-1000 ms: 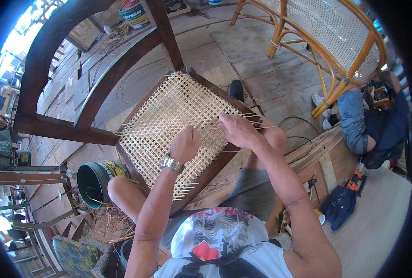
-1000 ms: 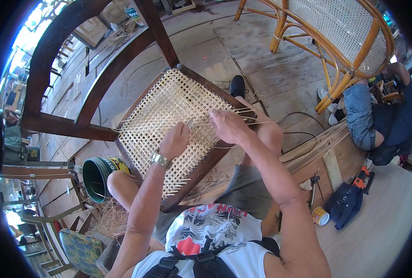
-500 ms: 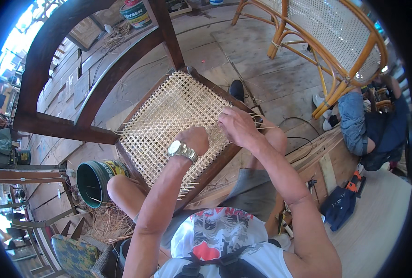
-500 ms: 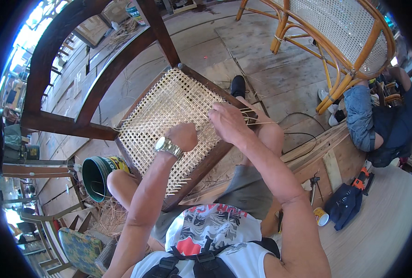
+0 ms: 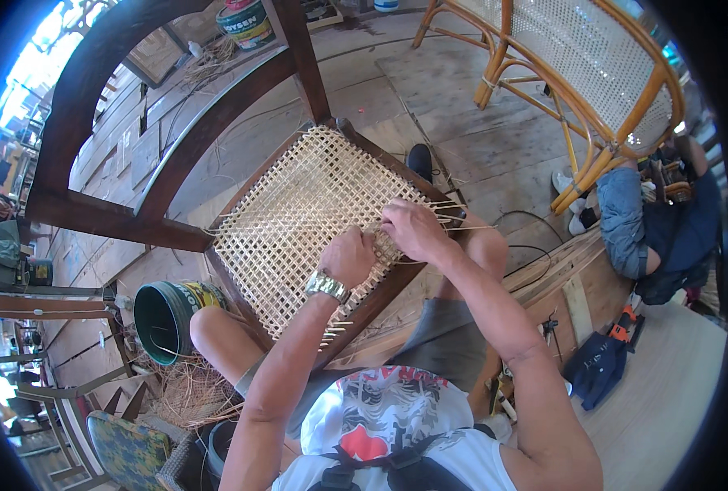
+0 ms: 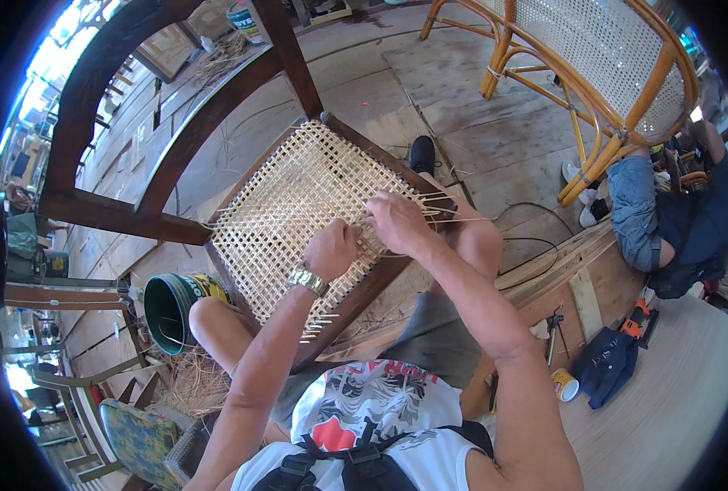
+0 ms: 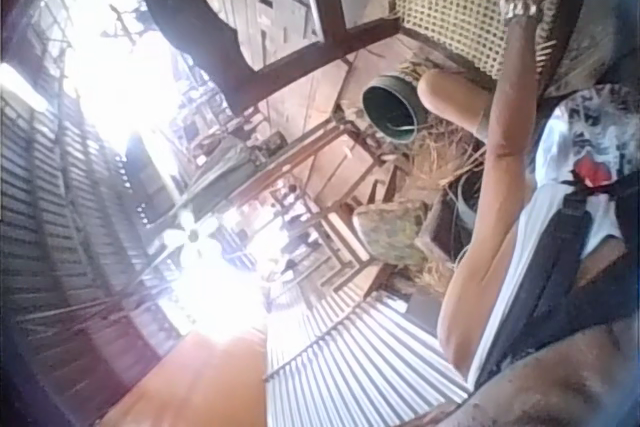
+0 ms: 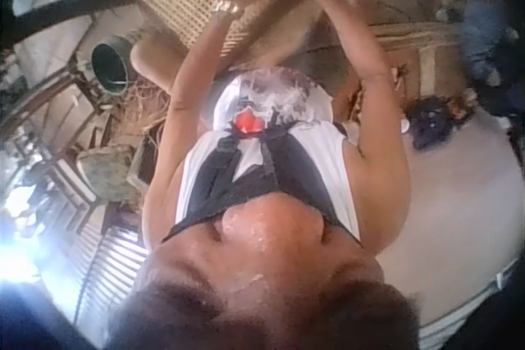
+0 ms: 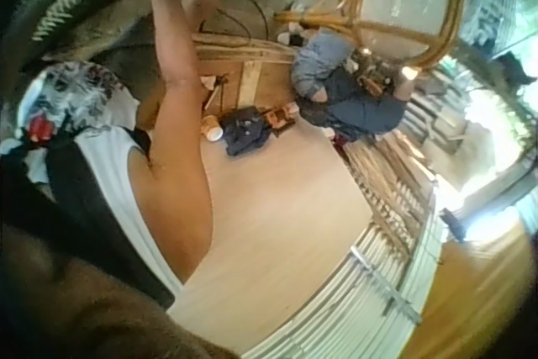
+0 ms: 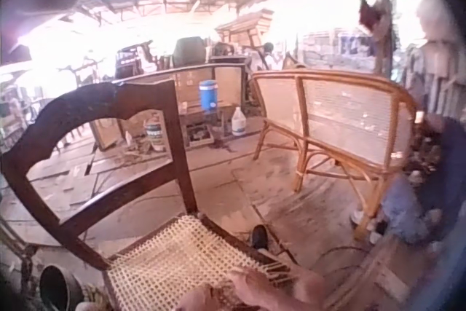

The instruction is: The recorder is weaving a chair seat by hand using long strips of cane or wicker material, pulling them through the frame and securing the weave.

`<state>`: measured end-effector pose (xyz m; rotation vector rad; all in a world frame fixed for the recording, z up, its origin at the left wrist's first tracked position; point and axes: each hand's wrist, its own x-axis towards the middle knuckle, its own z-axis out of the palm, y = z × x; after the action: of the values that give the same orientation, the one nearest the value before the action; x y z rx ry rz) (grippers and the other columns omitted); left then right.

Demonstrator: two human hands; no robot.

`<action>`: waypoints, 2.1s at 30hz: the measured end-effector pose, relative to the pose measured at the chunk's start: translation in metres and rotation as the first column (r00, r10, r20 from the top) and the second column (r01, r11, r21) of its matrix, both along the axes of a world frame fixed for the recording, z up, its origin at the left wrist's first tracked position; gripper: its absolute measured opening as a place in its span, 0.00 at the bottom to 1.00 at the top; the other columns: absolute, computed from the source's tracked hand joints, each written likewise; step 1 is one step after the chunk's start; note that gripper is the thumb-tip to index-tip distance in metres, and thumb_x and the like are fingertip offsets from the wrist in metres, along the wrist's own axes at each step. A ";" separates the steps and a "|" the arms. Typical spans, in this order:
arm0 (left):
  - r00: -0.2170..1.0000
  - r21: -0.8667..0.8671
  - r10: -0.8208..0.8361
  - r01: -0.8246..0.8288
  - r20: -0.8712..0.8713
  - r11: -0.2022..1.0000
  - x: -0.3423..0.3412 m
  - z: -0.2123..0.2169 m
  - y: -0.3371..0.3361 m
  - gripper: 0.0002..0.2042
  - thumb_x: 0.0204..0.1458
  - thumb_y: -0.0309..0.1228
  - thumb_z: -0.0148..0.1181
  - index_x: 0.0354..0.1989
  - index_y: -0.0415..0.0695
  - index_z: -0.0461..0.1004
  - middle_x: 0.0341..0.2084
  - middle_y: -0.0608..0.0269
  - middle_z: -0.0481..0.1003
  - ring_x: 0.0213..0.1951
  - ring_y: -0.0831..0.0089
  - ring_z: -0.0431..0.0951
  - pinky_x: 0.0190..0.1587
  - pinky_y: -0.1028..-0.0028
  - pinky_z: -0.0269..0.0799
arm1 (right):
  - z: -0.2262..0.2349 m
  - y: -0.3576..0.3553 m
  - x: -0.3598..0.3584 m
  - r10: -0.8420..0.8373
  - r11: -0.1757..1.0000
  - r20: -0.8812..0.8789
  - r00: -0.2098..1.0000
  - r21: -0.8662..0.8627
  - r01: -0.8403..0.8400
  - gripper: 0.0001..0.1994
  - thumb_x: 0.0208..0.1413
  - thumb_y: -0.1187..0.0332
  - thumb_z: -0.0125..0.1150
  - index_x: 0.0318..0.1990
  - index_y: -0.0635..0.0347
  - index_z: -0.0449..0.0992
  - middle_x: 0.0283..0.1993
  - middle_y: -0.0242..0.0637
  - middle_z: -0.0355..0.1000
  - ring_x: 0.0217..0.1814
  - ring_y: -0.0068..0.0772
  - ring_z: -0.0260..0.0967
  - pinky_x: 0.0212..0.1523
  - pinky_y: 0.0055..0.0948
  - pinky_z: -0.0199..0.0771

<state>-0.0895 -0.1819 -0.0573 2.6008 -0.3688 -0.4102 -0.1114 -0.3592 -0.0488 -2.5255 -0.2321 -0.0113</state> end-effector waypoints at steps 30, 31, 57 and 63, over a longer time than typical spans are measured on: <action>0.949 0.387 -0.315 0.302 -0.030 0.872 0.031 0.039 0.009 0.12 0.54 0.33 0.56 0.31 0.39 0.83 0.32 0.42 0.82 0.38 0.50 0.85 0.40 0.57 0.82 | -0.014 -0.006 0.023 -0.067 0.987 -0.009 0.998 0.143 0.068 0.04 0.44 0.74 0.63 0.25 0.66 0.78 0.35 0.48 0.72 0.40 0.47 0.73 0.44 0.38 0.74; 0.949 0.389 -0.314 0.301 -0.031 0.871 0.032 0.039 0.007 0.12 0.54 0.33 0.56 0.31 0.39 0.83 0.32 0.42 0.82 0.38 0.50 0.85 0.40 0.57 0.82 | -0.013 -0.003 0.022 -0.091 0.987 0.032 0.995 0.137 0.086 0.04 0.45 0.74 0.63 0.25 0.66 0.78 0.34 0.48 0.72 0.40 0.47 0.73 0.43 0.38 0.74; 0.965 0.293 -0.260 0.242 0.023 0.925 0.012 0.017 0.003 0.12 0.59 0.32 0.52 0.38 0.37 0.81 0.33 0.42 0.82 0.38 0.49 0.84 0.40 0.55 0.81 | -0.014 0.004 0.017 0.020 0.996 0.057 0.998 0.087 -0.025 0.06 0.48 0.72 0.63 0.30 0.67 0.78 0.37 0.49 0.70 0.42 0.50 0.71 0.46 0.43 0.73; 0.991 0.003 -0.006 0.007 -0.132 1.000 0.021 0.018 0.024 0.16 0.59 0.42 0.59 0.37 0.40 0.79 0.33 0.41 0.81 0.38 0.47 0.83 0.40 0.52 0.78 | -0.011 0.021 0.005 0.032 0.999 0.061 0.998 0.032 -0.034 0.05 0.50 0.70 0.65 0.31 0.63 0.79 0.45 0.45 0.72 0.52 0.49 0.69 0.56 0.43 0.69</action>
<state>-0.0684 -0.1582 -0.0397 2.5596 -0.3316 -0.5815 -0.1063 -0.3383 -0.0599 -2.4904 -0.2957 -0.0783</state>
